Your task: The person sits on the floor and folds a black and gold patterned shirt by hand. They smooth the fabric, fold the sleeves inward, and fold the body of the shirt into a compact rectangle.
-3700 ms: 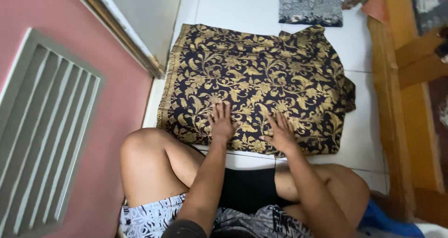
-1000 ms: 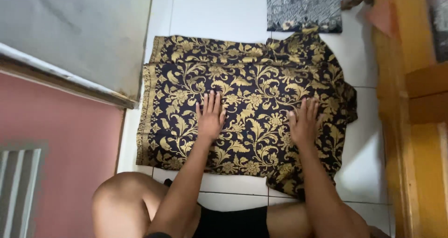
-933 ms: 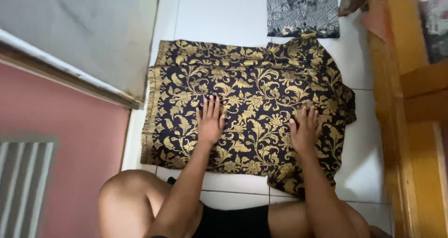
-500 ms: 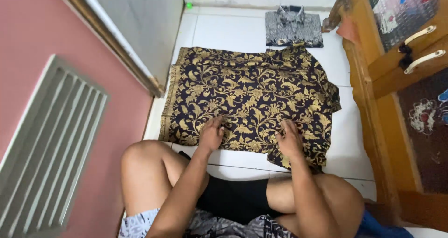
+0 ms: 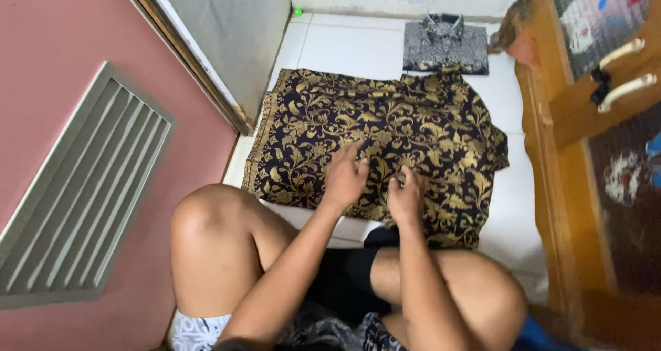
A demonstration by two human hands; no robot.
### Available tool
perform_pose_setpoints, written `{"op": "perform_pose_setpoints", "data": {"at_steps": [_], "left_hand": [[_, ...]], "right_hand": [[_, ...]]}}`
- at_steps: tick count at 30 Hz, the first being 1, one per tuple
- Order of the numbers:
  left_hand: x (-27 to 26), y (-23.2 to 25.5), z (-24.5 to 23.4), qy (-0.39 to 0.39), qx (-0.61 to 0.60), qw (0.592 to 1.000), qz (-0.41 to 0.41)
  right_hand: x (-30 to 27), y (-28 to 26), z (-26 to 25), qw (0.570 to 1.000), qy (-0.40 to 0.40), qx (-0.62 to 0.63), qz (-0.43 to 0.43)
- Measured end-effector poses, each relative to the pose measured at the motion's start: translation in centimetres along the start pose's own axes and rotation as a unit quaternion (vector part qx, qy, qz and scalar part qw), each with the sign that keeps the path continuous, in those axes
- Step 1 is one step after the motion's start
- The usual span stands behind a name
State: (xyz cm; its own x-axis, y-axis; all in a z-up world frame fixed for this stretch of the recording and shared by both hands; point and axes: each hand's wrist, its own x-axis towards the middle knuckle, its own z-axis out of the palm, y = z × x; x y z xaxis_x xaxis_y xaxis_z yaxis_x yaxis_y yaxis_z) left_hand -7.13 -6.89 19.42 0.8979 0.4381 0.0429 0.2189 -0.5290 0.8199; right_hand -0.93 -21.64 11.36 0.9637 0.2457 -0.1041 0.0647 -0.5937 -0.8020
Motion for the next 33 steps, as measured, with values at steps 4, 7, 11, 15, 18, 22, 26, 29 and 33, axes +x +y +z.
{"op": "perform_pose_setpoints", "data": {"at_steps": [4, 7, 11, 15, 18, 22, 26, 29, 33], "left_hand": [[1.2, -2.7, 0.4, -0.028, 0.055, 0.997, -0.049], [3.2, -5.4, 1.6, -0.045, 0.041, 0.996, -0.063], [6.1, -6.6, 0.1, -0.127, 0.05, 0.989, -0.049], [9.5, -9.4, -2.0, -0.204, 0.146, 0.968, -0.029], [10.7, -10.4, -2.2, -0.2, 0.113, 0.972, -0.057], [10.9, -7.8, -3.4, -0.227, 0.037, 0.973, -0.022], [13.0, -8.1, -3.5, -0.262, 0.033, 0.964, -0.012], [13.2, -8.6, -3.2, -0.206, 0.037, 0.978, -0.013], [11.6, -12.8, -2.2, -0.224, 0.066, 0.971, -0.044]], "right_hand": [[0.8, 0.4, -1.4, 1.0, -0.026, 0.012, 0.009], [2.2, -2.4, -2.7, 0.996, -0.044, 0.067, 0.047], [6.2, -2.1, -1.0, 0.992, -0.037, 0.059, 0.104], [9.1, -2.8, 1.2, 0.989, -0.048, 0.088, 0.109], [8.4, -5.7, 1.0, 0.992, -0.083, 0.003, 0.098], [9.0, -4.7, 3.6, 0.995, -0.088, 0.019, 0.048], [10.2, -0.8, 8.3, 0.997, -0.039, -0.029, -0.059], [10.2, 2.1, 10.5, 0.983, -0.029, -0.076, -0.165], [10.8, -1.4, 9.7, 0.991, -0.041, -0.106, -0.065]]}}
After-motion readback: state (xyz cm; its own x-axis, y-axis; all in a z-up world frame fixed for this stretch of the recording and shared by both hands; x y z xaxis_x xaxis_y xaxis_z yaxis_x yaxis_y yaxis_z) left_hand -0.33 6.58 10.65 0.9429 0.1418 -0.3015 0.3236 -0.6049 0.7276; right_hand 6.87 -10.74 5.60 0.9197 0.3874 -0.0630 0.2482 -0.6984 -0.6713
